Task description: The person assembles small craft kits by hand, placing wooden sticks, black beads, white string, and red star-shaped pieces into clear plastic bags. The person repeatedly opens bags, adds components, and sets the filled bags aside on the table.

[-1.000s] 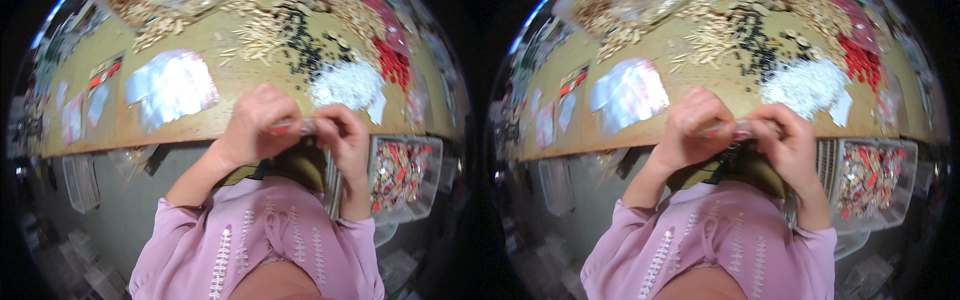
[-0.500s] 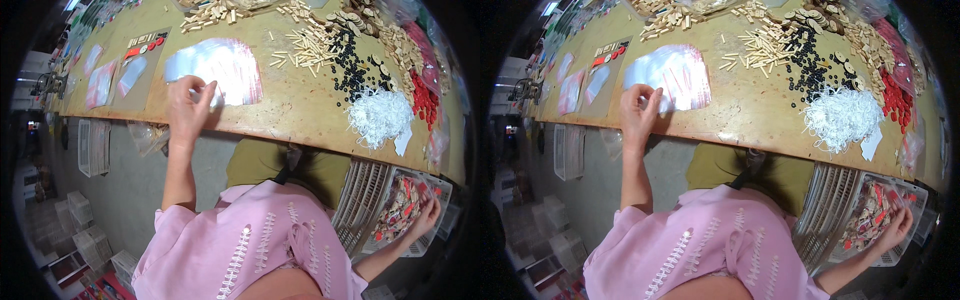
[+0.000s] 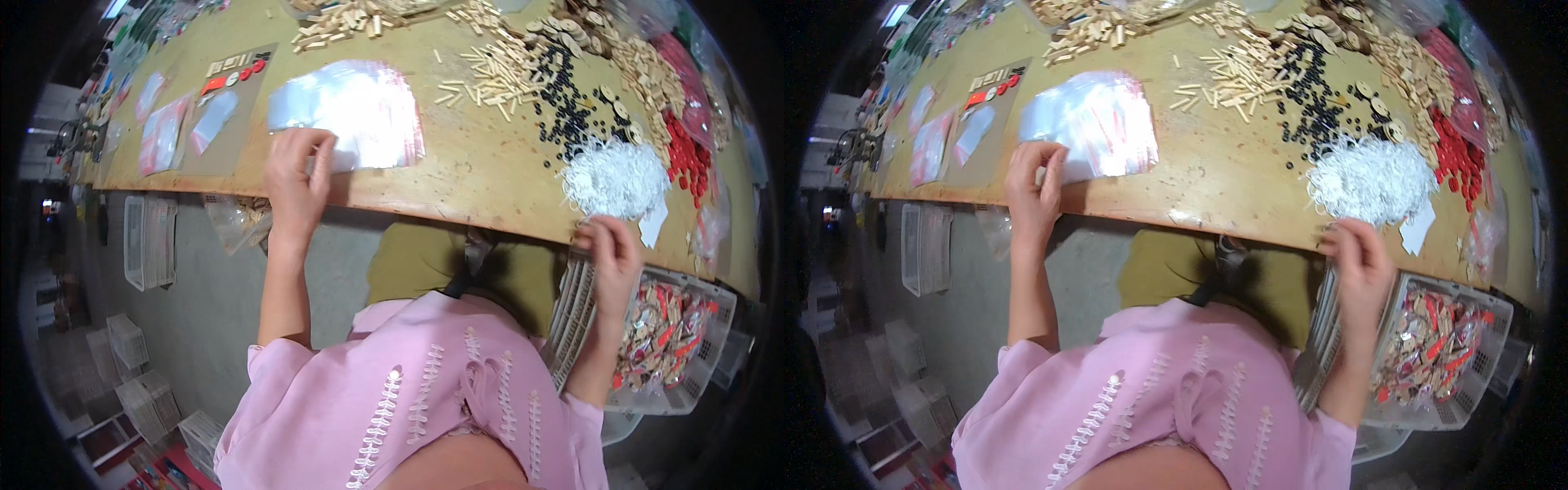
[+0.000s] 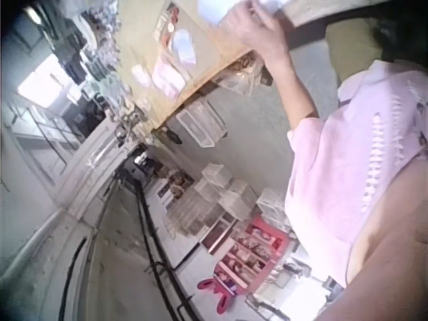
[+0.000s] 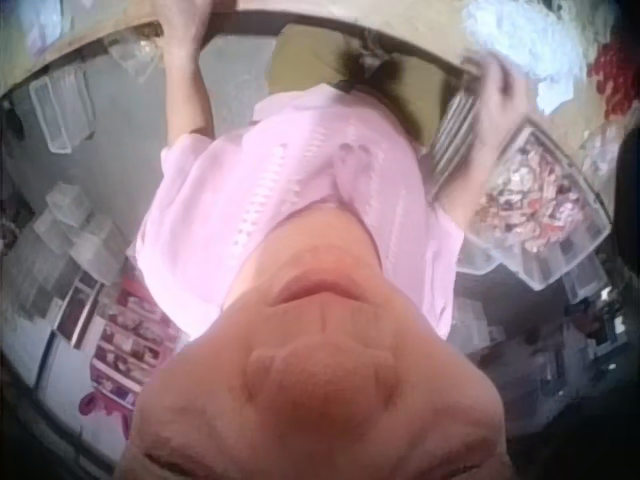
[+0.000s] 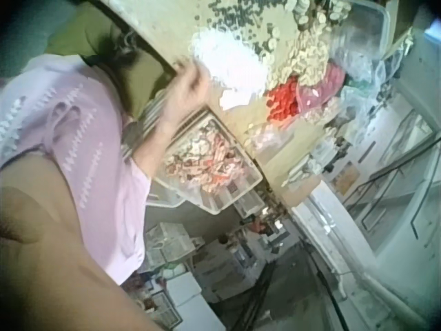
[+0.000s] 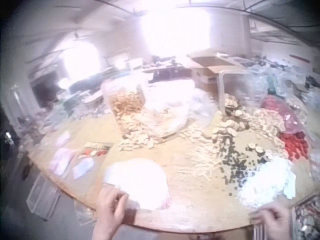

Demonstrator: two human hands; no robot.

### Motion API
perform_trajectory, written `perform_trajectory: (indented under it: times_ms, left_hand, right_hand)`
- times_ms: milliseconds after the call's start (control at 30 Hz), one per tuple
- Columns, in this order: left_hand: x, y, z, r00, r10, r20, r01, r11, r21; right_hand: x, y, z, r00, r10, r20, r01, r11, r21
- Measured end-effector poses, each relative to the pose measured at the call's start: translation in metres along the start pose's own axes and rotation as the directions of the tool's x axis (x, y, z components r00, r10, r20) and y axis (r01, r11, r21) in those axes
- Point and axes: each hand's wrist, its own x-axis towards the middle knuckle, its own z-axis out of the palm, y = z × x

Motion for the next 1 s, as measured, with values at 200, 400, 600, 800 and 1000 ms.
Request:
perform_trajectory:
  times_ms: [200, 400, 600, 800, 1000]
  left_hand:
    - [0.006, 0.085, 0.018, 0.889, 0.408, 0.209, -0.374, 0.909, -0.185]
    - [0.013, 0.09, 0.044, 0.844, 0.483, 0.234, -0.416, 0.864, -0.282]
    - [-0.001, 0.117, 0.061, 0.926, 0.2, 0.319, 0.065, 0.749, -0.659]
    - [-0.009, 0.118, 0.074, 0.94, 0.187, 0.287, 0.015, 0.815, -0.579]
    - [-0.007, 0.117, 0.077, 0.927, -0.081, 0.365, 0.244, 0.871, -0.426]
  right_hand:
    - [0.013, -0.062, 0.093, 0.858, 0.087, 0.506, -0.149, 0.985, 0.083]
    - [0.019, -0.058, 0.084, 0.78, 0.123, 0.614, -0.168, 0.986, 0.016]
    - [0.016, -0.043, 0.082, 0.871, -0.009, 0.491, -0.111, 0.971, 0.214]
    - [0.015, -0.039, 0.094, 0.938, -0.063, 0.34, -0.009, 0.979, 0.206]
    - [0.011, -0.029, 0.088, 0.911, -0.026, 0.411, -0.009, 0.996, 0.084]
